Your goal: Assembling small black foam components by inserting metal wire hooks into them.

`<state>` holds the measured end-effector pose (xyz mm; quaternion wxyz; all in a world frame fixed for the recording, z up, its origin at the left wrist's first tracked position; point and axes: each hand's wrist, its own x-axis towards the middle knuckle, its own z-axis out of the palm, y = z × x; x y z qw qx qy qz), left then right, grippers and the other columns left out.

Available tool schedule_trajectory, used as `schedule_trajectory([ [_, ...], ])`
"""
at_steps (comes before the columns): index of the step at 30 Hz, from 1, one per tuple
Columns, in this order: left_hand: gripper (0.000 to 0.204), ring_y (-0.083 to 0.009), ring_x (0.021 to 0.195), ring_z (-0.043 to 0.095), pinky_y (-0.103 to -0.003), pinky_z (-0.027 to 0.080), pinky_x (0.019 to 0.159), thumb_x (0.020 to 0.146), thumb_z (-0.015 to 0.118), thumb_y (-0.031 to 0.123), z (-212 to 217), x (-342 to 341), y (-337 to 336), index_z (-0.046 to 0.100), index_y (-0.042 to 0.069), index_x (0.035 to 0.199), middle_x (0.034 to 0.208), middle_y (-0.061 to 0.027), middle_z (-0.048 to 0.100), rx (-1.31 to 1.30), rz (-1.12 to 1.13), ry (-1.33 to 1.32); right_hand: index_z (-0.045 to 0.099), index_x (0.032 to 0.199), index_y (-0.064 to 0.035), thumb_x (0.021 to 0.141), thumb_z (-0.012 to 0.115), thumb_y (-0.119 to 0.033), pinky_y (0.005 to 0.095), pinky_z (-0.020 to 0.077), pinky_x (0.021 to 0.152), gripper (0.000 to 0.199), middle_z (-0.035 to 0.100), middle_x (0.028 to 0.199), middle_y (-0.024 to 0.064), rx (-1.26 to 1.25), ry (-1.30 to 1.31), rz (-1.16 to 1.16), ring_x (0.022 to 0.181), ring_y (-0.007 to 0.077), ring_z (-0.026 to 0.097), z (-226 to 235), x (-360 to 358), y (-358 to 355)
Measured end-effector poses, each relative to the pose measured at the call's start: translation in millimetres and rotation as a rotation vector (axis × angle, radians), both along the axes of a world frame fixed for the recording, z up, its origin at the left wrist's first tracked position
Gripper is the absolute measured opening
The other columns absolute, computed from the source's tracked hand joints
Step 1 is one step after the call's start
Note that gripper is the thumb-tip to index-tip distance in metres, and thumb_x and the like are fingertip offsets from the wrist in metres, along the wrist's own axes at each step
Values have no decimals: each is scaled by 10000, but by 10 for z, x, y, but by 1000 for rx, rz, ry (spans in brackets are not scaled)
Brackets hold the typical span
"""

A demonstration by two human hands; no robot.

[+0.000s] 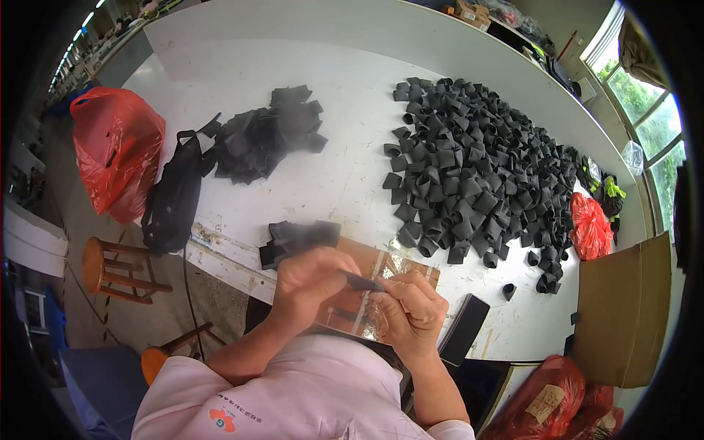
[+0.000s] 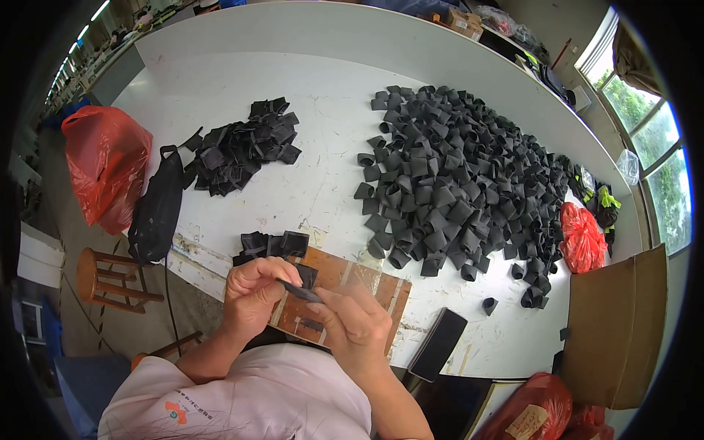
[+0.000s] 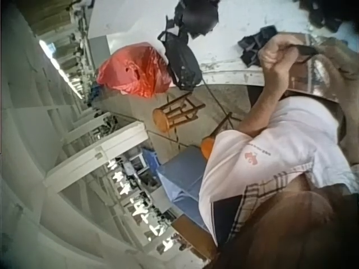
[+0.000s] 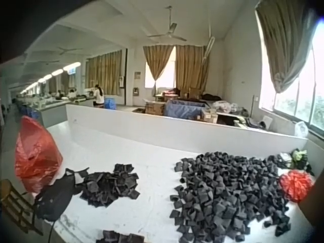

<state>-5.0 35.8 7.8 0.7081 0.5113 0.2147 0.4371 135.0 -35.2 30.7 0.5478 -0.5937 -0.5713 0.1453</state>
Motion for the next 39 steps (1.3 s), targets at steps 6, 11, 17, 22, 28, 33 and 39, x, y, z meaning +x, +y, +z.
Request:
schedule_trajectory([
  [6,52,-153,822,529,-283,403,782,783,545,-29,-17,2,-58,569,-5,823,858,-108,576,-45,13,8,586,726,11,697,654,2,241,376,481,75,533,660,76,50,-70,-8,560,155,490,-143,-11,7],
  [11,113,-167,803,545,-272,426,741,759,558,-23,-267,-36,28,548,-8,870,847,-121,579,281,149,313,575,692,2,711,642,-11,238,371,470,71,540,665,63,71,-212,-18,556,138,481,-54,83,28],
  [17,342,-271,865,527,-315,429,767,687,668,117,-743,149,-33,515,-36,952,933,-132,528,663,264,973,590,926,11,887,494,-249,192,383,484,279,551,664,24,-134,898,-104,541,71,474,-70,425,216],
  [22,188,-283,853,485,-355,411,730,677,633,88,-1337,94,26,538,-22,797,911,-117,486,928,230,1262,602,860,23,877,513,-269,176,388,460,306,545,632,22,-392,958,12,531,74,485,-490,109,-278],
  [28,147,-257,784,474,-336,407,655,614,631,-13,-946,21,-142,564,24,739,857,-97,491,1000,320,768,604,902,37,859,554,-273,186,407,507,317,560,675,14,-641,591,38,594,62,500,-853,-145,-420],
  [33,196,-234,799,475,-303,391,664,581,653,-21,-729,22,-443,598,57,753,889,-54,494,1176,372,657,602,928,9,844,575,-171,221,436,669,200,599,811,33,-458,1168,12,713,85,525,-890,-224,-360],
  [39,285,-179,806,501,-273,412,703,683,627,26,-323,22,-430,547,21,957,908,-77,510,535,198,533,615,900,-26,857,537,-119,204,410,669,128,594,790,-4,-248,1151,1,729,66,513,-755,-127,-358],
])
